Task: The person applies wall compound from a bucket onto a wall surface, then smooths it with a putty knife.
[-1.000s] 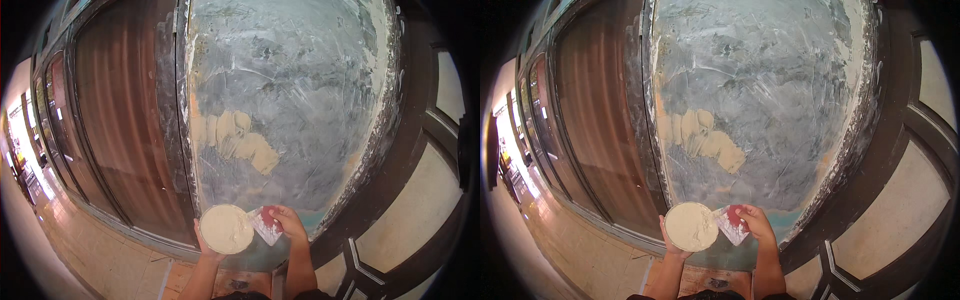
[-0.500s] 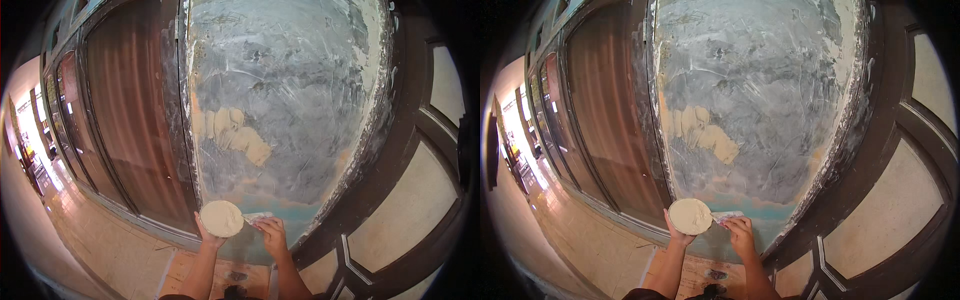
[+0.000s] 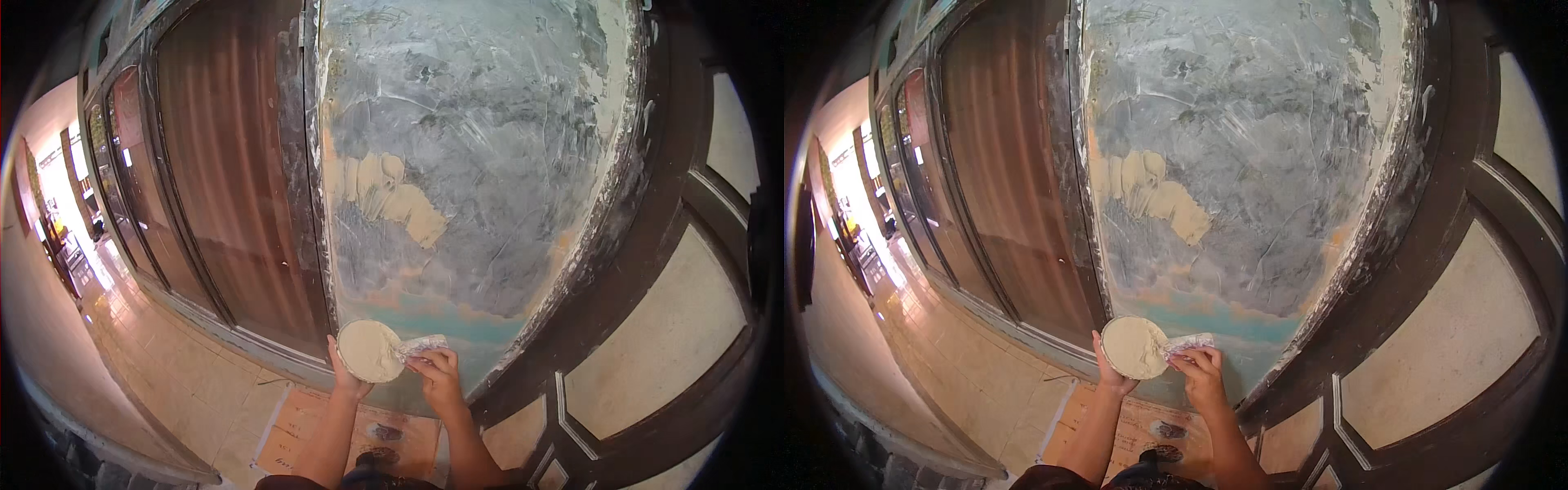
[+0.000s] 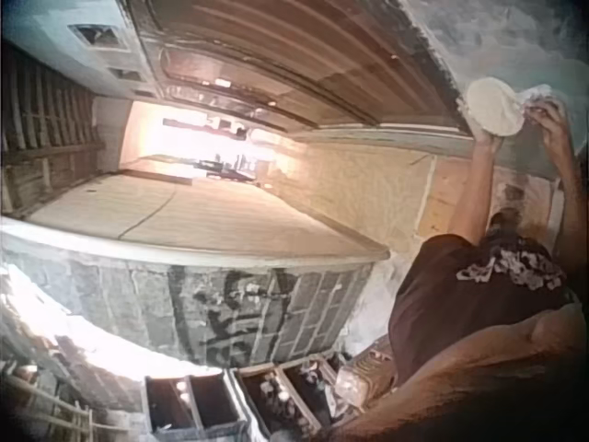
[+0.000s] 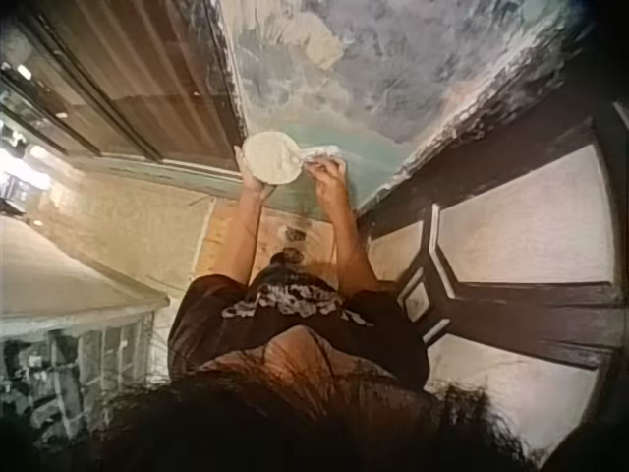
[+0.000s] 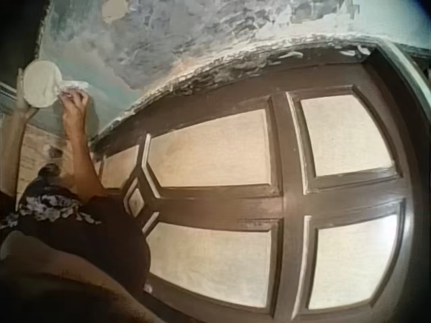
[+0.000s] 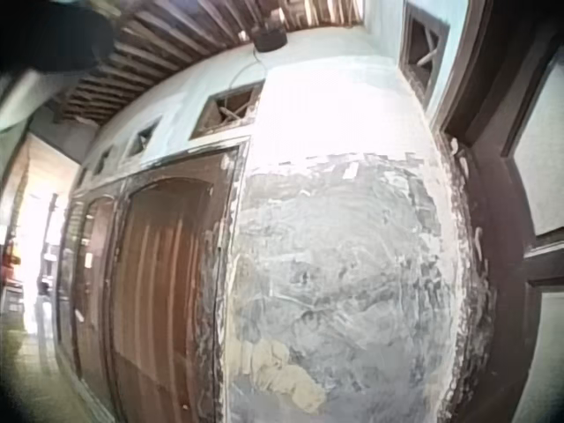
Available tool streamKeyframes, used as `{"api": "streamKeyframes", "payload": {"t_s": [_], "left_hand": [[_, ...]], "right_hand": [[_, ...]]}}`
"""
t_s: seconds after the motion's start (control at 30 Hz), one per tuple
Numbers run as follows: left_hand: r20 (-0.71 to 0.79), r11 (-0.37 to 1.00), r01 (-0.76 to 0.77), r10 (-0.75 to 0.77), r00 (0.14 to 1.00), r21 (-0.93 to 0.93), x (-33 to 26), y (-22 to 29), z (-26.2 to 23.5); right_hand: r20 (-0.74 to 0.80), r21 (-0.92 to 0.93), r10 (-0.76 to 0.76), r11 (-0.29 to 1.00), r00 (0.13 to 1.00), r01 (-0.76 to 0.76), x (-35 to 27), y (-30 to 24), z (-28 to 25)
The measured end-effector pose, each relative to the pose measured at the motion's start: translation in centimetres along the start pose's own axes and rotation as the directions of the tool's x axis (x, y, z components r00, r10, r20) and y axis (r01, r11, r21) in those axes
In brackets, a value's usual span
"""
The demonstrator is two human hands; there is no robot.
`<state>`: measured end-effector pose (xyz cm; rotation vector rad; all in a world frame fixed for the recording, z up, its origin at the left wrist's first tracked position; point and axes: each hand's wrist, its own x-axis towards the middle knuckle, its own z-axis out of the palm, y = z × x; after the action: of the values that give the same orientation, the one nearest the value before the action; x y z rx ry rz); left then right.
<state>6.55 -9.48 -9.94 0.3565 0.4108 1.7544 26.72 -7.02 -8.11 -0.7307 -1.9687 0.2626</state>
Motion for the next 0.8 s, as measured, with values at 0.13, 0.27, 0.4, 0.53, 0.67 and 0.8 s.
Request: {"api": "streamKeyframes", "payload": {"t_s": [0.13,0.27,0.4,0.53,0.67,0.8], "left_hand": [[0.000,1.000,-0.004,0.004,1.000,0.024,0.1,0.1,-0.1],[0.024,1.000,0.022,-0.022,0.999,-0.013,0.7,0.5,-0.2],[0.046,1.000,0.031,-0.031,0.998,-0.003,1.3,1.6,-0.3],[0.020,1.000,0.011,-0.011,1.000,-0.005,1.8,2.9,-0.5],[0.023,1.000,0.009,-0.009,1.000,0.019,2.8,4.2,-1.3],[0.057,0.999,0.026,-0.027,0.998,0.018,3.3,5.5,-1.8]], "right_hand": [[0.003,-0.022,-0.031,0.999,1.000,0.031,0.5,-0.2,0.0],[0.001,0.001,-0.005,1.000,1.000,0.005,1.2,-0.3,0.4],[-0.017,0.015,0.003,1.000,1.000,-0.002,2.0,-0.4,1.5],[-0.030,-0.013,-0.038,0.999,0.999,0.037,2.7,-0.3,3.2],[-0.055,-0.016,-0.055,0.998,0.997,0.054,3.5,-0.6,4.8],[-0.071,0.021,-0.025,0.999,0.997,0.026,4.2,-1.3,6.1]]}}
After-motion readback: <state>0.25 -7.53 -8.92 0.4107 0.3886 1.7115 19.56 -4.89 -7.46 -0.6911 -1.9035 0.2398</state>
